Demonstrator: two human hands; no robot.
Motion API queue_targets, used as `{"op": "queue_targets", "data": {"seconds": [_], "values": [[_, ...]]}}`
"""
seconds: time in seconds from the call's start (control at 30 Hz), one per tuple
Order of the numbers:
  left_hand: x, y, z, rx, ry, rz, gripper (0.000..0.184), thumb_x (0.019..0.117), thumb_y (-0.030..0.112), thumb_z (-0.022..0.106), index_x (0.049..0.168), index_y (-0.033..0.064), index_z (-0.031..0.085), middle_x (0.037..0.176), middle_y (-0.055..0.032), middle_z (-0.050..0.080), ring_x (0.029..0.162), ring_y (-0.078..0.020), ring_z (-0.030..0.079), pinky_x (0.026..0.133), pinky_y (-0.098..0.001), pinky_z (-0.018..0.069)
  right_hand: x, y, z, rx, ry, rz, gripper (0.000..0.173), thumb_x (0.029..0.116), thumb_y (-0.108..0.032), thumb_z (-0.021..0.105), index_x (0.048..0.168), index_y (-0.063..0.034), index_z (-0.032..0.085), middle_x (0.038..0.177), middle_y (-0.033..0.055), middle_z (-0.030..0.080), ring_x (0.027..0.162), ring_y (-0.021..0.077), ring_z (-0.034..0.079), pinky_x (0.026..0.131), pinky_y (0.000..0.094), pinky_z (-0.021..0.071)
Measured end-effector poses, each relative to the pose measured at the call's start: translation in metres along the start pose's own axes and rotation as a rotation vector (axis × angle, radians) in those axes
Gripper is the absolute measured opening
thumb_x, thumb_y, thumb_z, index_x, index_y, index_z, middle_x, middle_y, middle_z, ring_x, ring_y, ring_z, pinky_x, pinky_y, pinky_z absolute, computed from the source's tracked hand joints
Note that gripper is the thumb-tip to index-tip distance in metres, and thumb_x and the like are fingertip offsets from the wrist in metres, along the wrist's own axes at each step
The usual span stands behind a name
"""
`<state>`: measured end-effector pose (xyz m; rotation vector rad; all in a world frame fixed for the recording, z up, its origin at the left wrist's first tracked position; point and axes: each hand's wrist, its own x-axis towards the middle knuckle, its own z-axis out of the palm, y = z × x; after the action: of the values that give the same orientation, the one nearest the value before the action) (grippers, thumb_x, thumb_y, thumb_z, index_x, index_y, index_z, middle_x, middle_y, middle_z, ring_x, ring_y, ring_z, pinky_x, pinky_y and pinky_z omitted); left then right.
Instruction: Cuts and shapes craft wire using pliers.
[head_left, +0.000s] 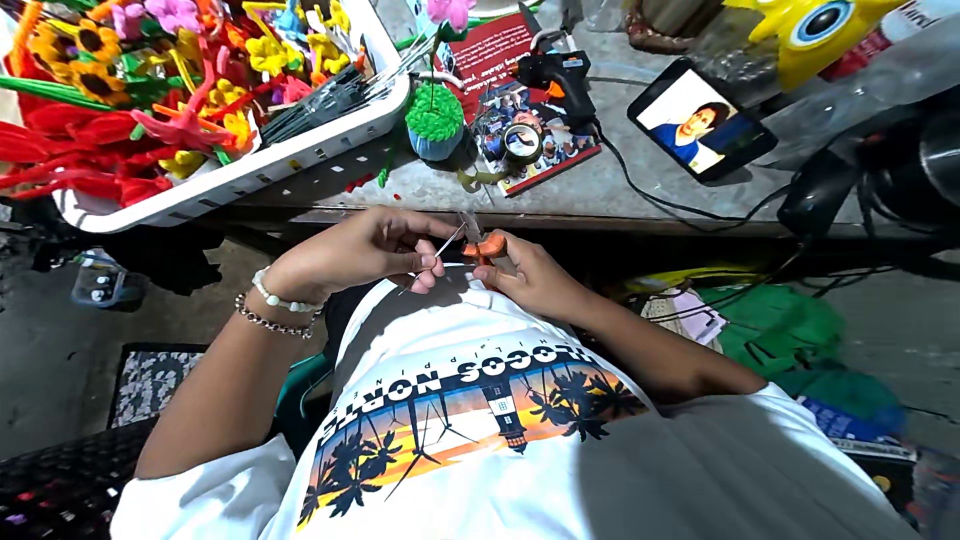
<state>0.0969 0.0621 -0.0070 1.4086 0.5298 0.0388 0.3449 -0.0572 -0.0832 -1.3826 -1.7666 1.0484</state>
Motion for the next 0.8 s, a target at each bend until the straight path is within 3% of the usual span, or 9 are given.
{"op": "queue_targets", "data": {"seconds": [0.23,0.37,0.53,0.8], "values": [[-0.002,0.004,0.015,0.017,0.057,-0.043,0.041,0.0977,-0.011,0.056,0.138,-0.0013,0.056,0.088,-0.0084,0.07,0.074,-0.0118,0.071,0.072,-0.0238,0.0612,-0.001,0.0,-0.003,0.019,0.004,0.003,0.026,0.0983,-0.022,0.068,0.114,-0.0016,0.064,0.099,0.0065,0.069,0.09,0.0072,0.066,0.084,0.0264,0.0558],[0.0,-0.001,0.003,0.051,-0.009,0.008,0.043,0.0973,-0.011,0.056,0.139,0.0011,0.058,0.093,-0.0085,0.073,0.079,-0.0149,0.073,0.074,-0.0264,0.0636,-0.002,0.004,0.002,0.048,0.037,0.023,0.027,0.0956,-0.022,0.072,0.112,-0.003,0.064,0.097,0.0057,0.068,0.089,0.0075,0.066,0.081,0.0266,0.0563],[-0.004,0.001,0.014,-0.041,0.048,-0.028,0.04,0.0976,-0.012,0.055,0.136,-0.0006,0.058,0.088,-0.0084,0.07,0.073,-0.0114,0.071,0.072,-0.0221,0.0606,-0.003,0.006,0.004,0.086,0.065,0.03,0.025,0.0927,-0.021,0.075,0.108,-0.0034,0.065,0.095,0.0052,0.067,0.084,0.0076,0.064,0.077,0.0265,0.0552],[-0.005,-0.004,0.012,-0.041,0.015,0.006,0.041,0.0987,-0.011,0.052,0.137,0.0,0.058,0.089,-0.0087,0.07,0.073,-0.012,0.071,0.072,-0.022,0.0605,-0.006,0.003,0.004,0.121,0.07,0.037,0.023,0.0938,-0.019,0.073,0.109,-0.0036,0.066,0.099,0.0051,0.068,0.088,0.0072,0.066,0.079,0.0255,0.0567]]}}
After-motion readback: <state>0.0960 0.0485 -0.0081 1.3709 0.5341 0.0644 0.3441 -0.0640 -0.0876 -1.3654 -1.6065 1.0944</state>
